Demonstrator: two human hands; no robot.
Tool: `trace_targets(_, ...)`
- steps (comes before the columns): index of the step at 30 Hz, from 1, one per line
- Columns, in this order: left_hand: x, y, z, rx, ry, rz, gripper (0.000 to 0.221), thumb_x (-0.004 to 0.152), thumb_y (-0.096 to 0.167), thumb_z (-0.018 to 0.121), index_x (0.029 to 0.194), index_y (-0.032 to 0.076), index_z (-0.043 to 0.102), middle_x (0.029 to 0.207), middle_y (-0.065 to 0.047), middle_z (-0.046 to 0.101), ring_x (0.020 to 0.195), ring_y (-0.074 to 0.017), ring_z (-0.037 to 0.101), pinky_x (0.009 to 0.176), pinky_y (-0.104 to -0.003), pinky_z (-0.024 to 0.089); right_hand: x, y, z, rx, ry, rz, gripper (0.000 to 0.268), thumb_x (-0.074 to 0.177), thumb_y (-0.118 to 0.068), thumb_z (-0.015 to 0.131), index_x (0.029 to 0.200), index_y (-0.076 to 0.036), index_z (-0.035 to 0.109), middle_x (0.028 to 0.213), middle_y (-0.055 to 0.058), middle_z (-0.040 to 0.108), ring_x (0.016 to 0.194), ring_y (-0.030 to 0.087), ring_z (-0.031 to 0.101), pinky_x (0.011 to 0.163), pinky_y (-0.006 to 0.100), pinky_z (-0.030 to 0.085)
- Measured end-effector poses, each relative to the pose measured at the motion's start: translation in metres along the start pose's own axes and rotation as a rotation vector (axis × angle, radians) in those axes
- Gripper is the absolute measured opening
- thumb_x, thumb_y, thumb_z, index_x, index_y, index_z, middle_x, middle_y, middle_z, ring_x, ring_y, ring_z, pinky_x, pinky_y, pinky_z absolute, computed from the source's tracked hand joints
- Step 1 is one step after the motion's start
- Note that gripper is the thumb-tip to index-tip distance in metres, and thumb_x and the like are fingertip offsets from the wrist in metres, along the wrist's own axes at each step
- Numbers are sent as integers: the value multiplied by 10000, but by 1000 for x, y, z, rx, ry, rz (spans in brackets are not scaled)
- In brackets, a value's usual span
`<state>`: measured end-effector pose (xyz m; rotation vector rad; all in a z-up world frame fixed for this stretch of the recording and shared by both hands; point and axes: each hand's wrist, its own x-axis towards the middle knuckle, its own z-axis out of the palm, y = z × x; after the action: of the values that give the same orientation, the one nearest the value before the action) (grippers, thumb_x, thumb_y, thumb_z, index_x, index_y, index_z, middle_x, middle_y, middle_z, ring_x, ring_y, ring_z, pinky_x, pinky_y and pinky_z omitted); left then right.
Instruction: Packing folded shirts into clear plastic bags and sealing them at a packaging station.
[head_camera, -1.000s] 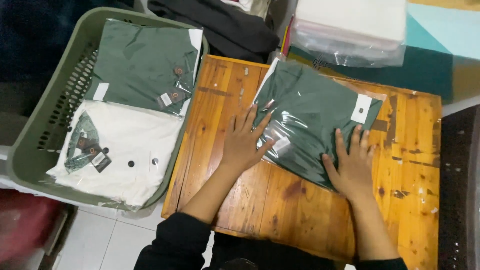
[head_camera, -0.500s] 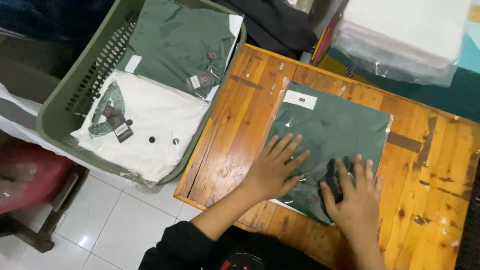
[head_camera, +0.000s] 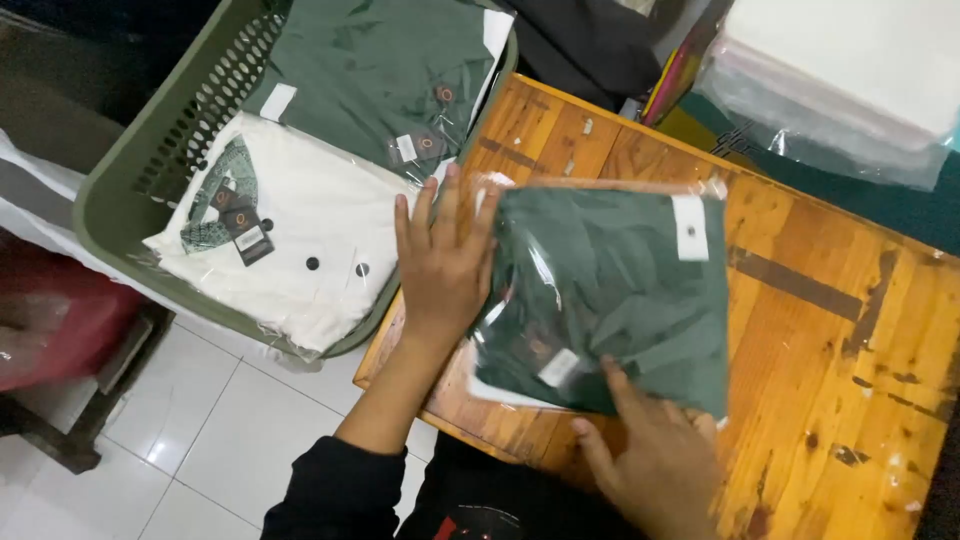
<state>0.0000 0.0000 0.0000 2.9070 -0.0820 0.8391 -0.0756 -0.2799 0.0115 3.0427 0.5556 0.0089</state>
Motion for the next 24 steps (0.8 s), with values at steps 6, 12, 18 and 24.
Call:
trace_targets(6, -23, -11, 18, -346, -218, -261, 585, 1041, 419, 462, 1465, 15, 471, 1471, -245, 474, 1291, -435, 480, 1032, -547, 417, 38, 36, 14, 208, 219, 83, 695, 952, -491, 553, 1524, -98, 505, 1545, 321, 454, 1214, 544, 556, 880, 619, 513)
trace_targets(12, 0, -43, 44, -430, -437, -448, 310, 1020, 326, 479, 1139, 47, 544, 1027, -184, 626, 989, -403, 537, 840, -508, 447, -3, 8, 39, 285, 153, -3, 695, 931, -459, 548, 1542, -139, 458, 1588, 470, 252, 1413, 706, 270, 1080, 719, 343)
trace_targets(18, 22, -84, 80, -712, -654, -549, 255, 938, 341, 557, 1031, 124, 653, 1078, -113, 525, 1122, -300, 483, 972, -359, 414, 15, -6, 72, 240, 33, 75, 822, 905, -589, 474, 1612, -199, 321, 1624, 474, 31, 1455, 710, 68, 1093, 794, 130)
trace_targets(24, 44, -122, 75, -899, -579, -768, 121, 897, 263, 604, 908, 143, 609, 874, 4, 628, 822, -144, 582, 730, -284, 420, 91, 2, 43, 393, 271, 49, 632, 1003, -313, 549, 1572, -51, 464, 1399, 408, 258, 1340, 536, 295, 1019, 629, 316)
